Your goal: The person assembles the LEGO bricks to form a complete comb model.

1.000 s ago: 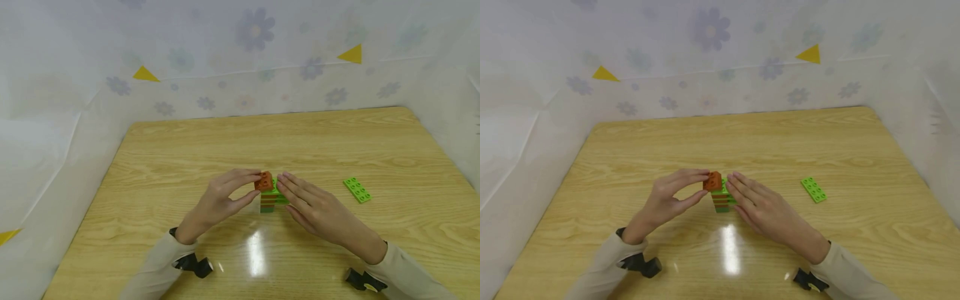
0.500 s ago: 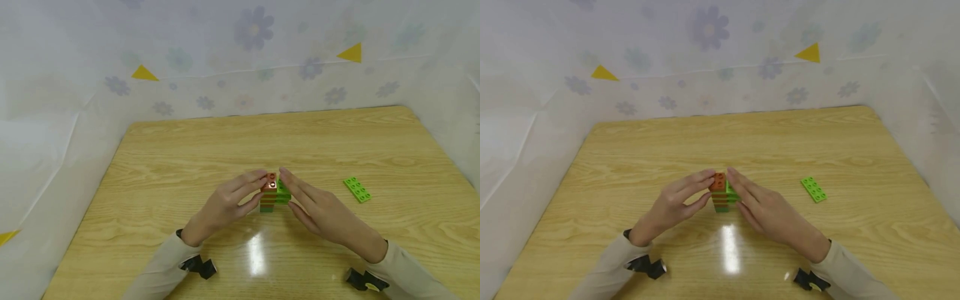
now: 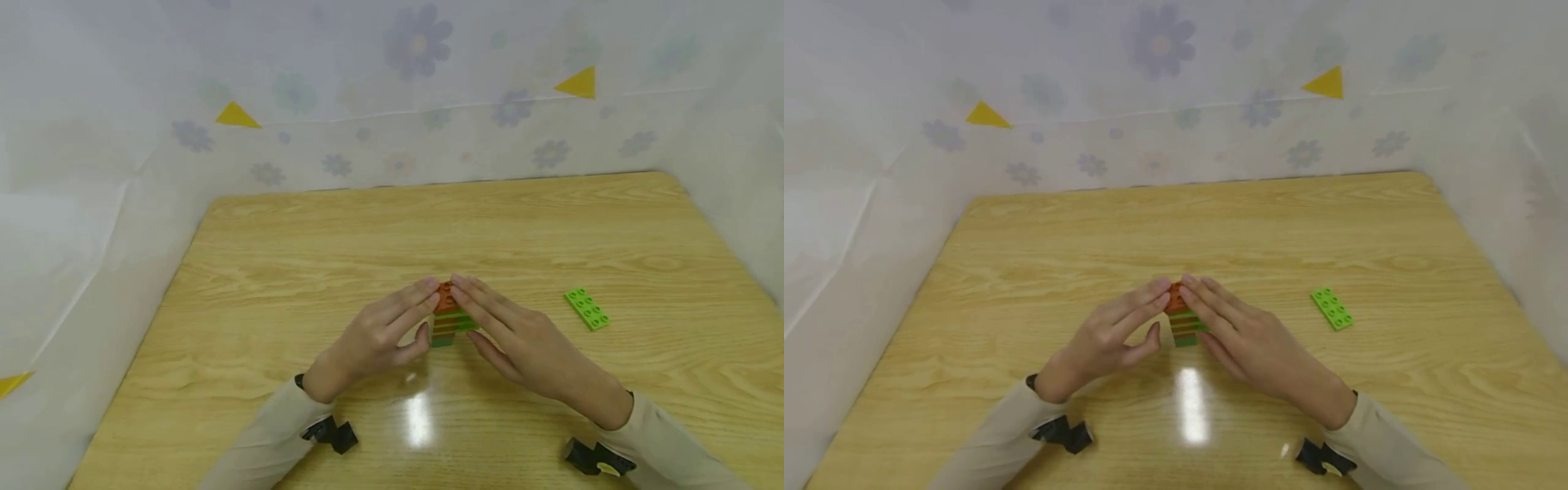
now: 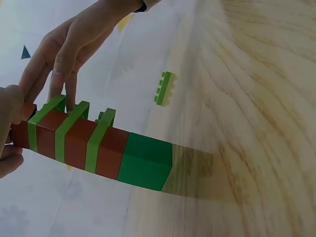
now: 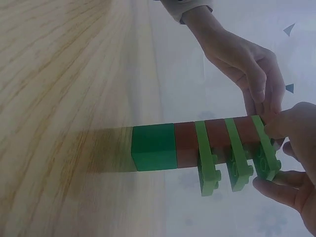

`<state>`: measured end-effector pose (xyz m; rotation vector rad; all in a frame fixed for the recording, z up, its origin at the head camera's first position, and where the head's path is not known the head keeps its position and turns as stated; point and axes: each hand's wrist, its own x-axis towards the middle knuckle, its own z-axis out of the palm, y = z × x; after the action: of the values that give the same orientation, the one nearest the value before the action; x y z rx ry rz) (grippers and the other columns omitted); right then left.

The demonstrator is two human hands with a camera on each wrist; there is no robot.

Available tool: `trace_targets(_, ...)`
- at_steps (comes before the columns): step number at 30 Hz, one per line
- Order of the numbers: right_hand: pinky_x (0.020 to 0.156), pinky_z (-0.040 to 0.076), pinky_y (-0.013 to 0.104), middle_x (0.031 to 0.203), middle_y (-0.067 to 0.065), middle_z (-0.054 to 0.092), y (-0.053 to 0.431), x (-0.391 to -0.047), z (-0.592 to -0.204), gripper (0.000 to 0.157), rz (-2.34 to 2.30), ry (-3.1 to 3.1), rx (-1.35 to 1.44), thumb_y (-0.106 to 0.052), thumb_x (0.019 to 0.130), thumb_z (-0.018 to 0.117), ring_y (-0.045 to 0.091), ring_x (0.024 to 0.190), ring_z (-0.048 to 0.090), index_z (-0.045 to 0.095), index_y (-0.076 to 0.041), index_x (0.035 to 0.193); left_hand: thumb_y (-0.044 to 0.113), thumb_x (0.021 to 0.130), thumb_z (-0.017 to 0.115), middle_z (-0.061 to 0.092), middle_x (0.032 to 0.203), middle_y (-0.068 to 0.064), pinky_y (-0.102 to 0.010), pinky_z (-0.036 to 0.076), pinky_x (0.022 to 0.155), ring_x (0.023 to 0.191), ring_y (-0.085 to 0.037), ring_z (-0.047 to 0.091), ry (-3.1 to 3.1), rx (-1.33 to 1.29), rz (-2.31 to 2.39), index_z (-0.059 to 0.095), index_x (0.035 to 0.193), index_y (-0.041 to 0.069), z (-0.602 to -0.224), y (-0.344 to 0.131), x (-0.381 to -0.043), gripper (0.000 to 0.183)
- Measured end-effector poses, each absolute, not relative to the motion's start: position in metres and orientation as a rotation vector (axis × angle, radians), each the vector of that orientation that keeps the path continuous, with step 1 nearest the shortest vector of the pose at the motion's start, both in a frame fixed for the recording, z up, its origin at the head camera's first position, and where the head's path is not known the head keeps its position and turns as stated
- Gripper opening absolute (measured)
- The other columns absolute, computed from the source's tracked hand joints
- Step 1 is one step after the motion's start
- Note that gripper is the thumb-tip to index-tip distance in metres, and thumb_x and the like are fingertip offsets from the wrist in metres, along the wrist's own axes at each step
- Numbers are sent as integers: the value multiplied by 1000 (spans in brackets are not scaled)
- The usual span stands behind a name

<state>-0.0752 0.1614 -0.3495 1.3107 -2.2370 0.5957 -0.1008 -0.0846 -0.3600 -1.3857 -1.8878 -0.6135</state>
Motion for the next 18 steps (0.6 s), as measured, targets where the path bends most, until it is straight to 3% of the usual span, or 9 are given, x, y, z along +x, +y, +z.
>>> trace_targets(6,106,40,26,150,16,40,161,-75,-350,49,617,-2253,1302,-28,106,38,26,137,40,42,4,143,4,85,55,63,119,-25,-26,48,98,112,-30,63,-1884,-1385,-554,64,114,-11,-358,-83,-101,34)
trace_targets(12,112,29,20,152,15,37,161,-72,-349,52,650,-2290,1303,-31,106,36,27,138,37,40,4,144,2,83,56,65,117,-24,-26,48,98,110,-30,64,-1855,-1387,-502,65,112,-11,-356,-82,-102,33)
trace_targets(18,111,30,18,151,17,37,160,-70,-346,54,680,-2277,1288,-33,105,37,23,138,38,40,5,143,3,88,48,65,116,-24,-26,48,98,109,-30,64,-1850,-1408,-519,66,110,-11,-354,-83,-104,32)
